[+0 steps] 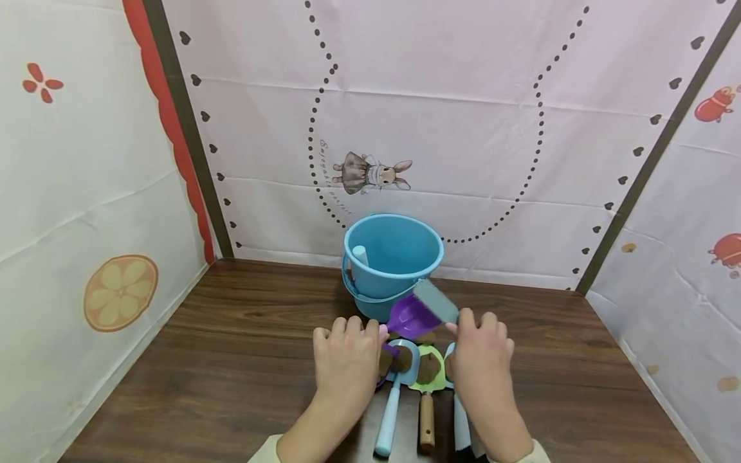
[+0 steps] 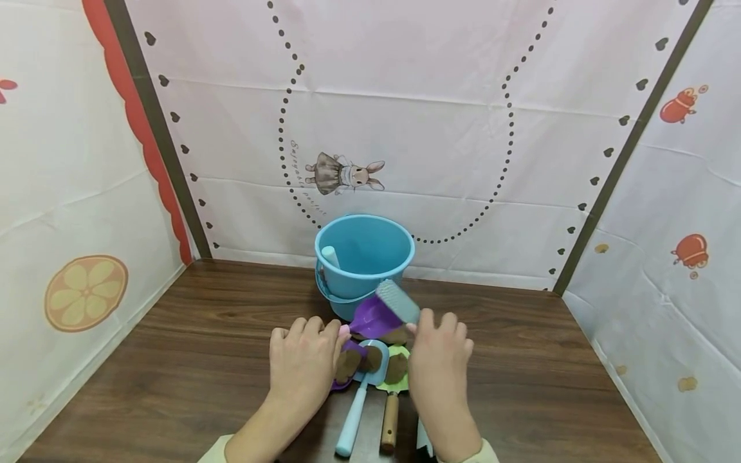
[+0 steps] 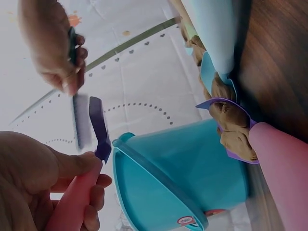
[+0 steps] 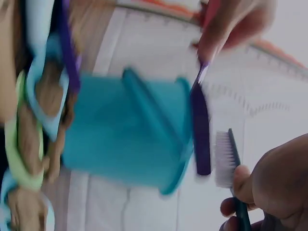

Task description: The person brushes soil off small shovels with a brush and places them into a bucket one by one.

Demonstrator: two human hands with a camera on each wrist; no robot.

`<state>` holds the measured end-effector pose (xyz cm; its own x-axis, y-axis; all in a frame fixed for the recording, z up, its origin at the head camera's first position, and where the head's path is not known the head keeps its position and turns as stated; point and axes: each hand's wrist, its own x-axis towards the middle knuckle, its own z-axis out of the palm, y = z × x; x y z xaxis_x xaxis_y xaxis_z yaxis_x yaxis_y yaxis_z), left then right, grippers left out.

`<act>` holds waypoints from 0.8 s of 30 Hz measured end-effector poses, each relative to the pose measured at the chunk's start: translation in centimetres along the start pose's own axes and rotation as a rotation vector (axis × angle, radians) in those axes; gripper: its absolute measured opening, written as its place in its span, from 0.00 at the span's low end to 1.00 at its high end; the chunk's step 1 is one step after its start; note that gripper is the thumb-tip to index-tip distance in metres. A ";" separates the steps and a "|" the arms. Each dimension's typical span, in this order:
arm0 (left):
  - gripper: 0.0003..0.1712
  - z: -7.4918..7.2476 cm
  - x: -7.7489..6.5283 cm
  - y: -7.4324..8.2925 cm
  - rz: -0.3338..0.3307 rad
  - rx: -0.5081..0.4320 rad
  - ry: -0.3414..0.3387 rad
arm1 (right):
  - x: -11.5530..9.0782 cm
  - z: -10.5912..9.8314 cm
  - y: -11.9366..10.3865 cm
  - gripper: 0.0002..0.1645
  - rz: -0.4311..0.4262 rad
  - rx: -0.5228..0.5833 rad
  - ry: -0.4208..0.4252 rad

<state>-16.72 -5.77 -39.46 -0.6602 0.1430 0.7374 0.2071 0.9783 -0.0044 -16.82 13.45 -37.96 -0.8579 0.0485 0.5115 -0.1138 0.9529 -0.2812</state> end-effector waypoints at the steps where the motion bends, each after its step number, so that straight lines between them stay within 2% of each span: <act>1: 0.19 0.0 0.0 0.0 -0.002 0.000 -0.001 | -0.3 0.0 -0.6 0.16 -0.025 0.008 -0.017; 4: 0.17 0.0 0.0 -0.1 -0.003 -0.009 -0.009 | -1.3 0.1 -2.5 0.16 -0.103 -0.009 -0.052; 8: 0.16 -0.1 0.1 -0.1 -0.004 -0.036 0.004 | -1.7 0.2 -3.4 0.16 -0.132 -0.052 -0.043; 14: 0.20 0.0 0.3 -0.2 0.008 -0.050 0.078 | -0.6 -0.1 -1.3 0.16 -0.031 -0.025 0.019; 20: 0.20 -0.2 0.5 -0.3 0.017 -0.059 0.082 | 0.7 -1.0 1.4 0.17 0.064 -0.016 0.150; 24: 0.20 -0.3 0.5 -0.3 0.015 -0.064 0.080 | 0.8 -1.5 2.0 0.17 0.072 -0.008 0.156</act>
<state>-16.90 -6.01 -38.85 -0.5973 0.1429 0.7892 0.2637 0.9643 0.0250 -17.05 15.81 -36.90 -0.7753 0.1621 0.6105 -0.0504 0.9475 -0.3156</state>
